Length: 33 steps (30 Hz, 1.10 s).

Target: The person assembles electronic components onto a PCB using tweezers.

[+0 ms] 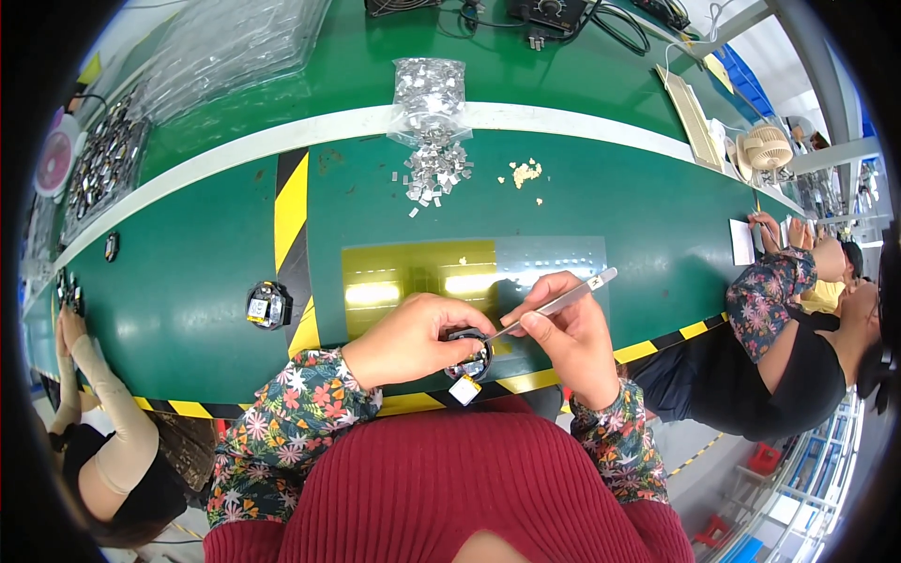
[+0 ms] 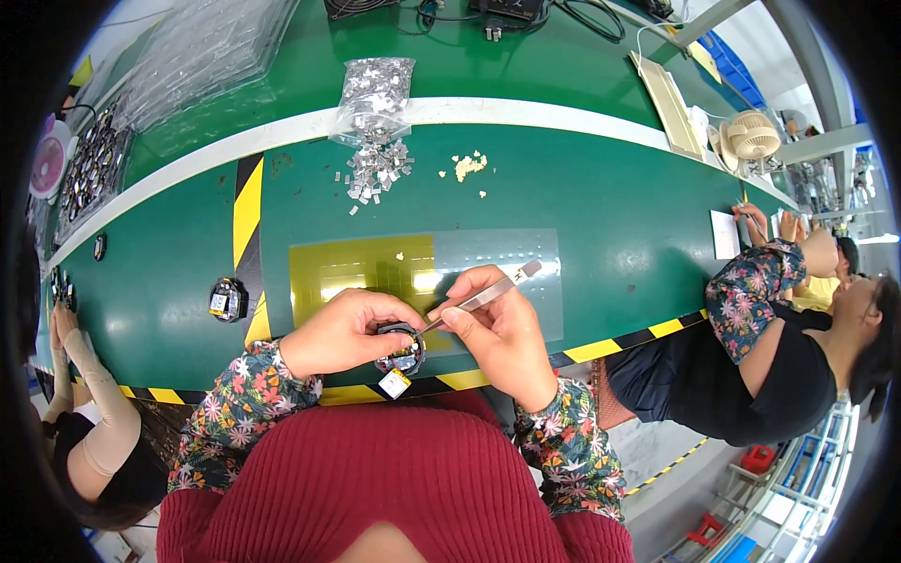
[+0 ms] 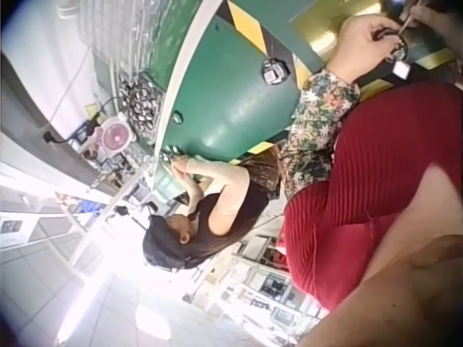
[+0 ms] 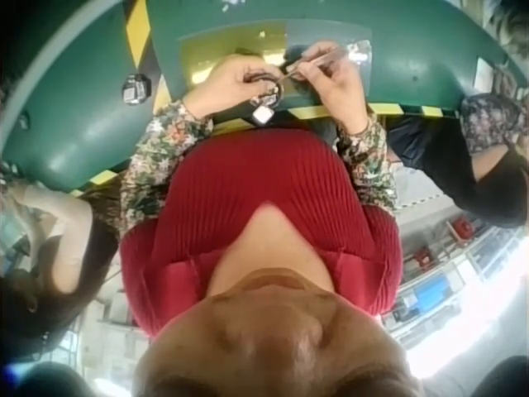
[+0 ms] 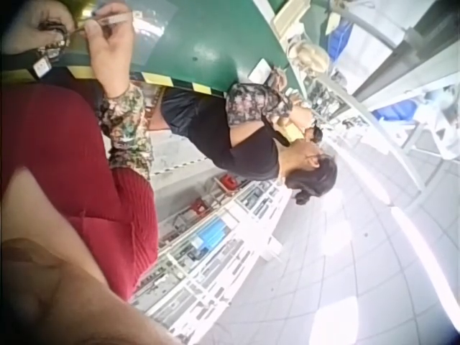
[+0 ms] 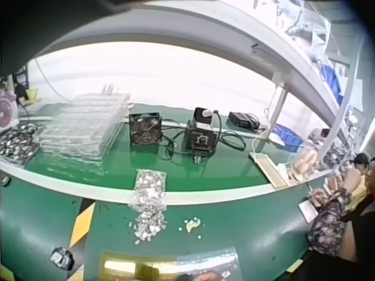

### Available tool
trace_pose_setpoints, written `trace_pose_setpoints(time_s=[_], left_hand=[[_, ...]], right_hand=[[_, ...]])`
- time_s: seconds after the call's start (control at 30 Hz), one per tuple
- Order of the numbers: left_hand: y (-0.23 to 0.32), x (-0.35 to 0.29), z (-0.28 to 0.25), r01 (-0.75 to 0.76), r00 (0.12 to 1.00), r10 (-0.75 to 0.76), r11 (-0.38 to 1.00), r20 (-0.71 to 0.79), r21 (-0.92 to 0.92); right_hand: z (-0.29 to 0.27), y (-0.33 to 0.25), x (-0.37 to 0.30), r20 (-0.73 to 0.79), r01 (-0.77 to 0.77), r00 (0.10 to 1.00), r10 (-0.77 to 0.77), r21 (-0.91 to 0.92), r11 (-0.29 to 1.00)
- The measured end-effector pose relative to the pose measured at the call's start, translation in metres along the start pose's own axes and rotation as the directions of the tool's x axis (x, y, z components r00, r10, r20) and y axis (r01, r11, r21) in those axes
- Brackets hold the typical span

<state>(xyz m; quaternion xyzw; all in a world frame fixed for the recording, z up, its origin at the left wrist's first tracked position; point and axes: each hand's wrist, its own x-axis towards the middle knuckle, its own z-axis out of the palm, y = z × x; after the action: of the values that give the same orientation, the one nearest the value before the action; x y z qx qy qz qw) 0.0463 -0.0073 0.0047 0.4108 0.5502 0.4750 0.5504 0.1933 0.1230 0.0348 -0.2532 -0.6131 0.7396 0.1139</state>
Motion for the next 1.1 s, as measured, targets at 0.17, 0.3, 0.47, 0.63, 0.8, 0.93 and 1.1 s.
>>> trace_pose_setpoints(time_s=[0.17,0.3,0.47,0.63,0.8,0.93,1.1], left_hand=[[-0.002,-0.001,0.003,-0.012,0.997,-0.002,0.98,-0.072,-0.2],[0.0,-0.002,0.002,-0.015,0.996,-0.007,0.972,-0.093,-0.234],[0.0,-0.003,-0.003,-0.025,0.993,-0.01,0.956,-0.118,-0.291],[0.001,-0.004,-0.004,0.003,0.992,-0.039,0.956,-0.118,-0.294],[0.003,-0.004,-0.006,0.018,0.993,-0.048,0.965,-0.108,-0.263],[0.002,-0.003,-0.006,0.027,0.994,-0.056,0.961,-0.096,-0.277],[-0.003,-0.004,-0.001,-0.069,0.991,0.038,0.966,-0.126,-0.251]], right_hand=[[0.01,-0.024,-0.002,0.191,0.342,0.94,-0.284,-0.555,0.759],[0.009,-0.018,0.0,0.15,0.634,0.748,-0.647,-0.451,0.628],[0.008,-0.012,-0.004,0.01,0.615,0.756,-0.654,-0.352,0.706],[0.012,-0.017,-0.004,0.331,0.593,0.797,-0.505,-0.591,0.547],[0.012,0.0,-0.003,0.432,0.602,0.773,-0.465,-0.731,0.322],[0.011,0.001,-0.004,0.496,0.608,0.732,-0.466,-0.785,0.119],[0.01,-0.001,-0.005,0.533,0.604,0.716,-0.45,-0.797,0.017]])
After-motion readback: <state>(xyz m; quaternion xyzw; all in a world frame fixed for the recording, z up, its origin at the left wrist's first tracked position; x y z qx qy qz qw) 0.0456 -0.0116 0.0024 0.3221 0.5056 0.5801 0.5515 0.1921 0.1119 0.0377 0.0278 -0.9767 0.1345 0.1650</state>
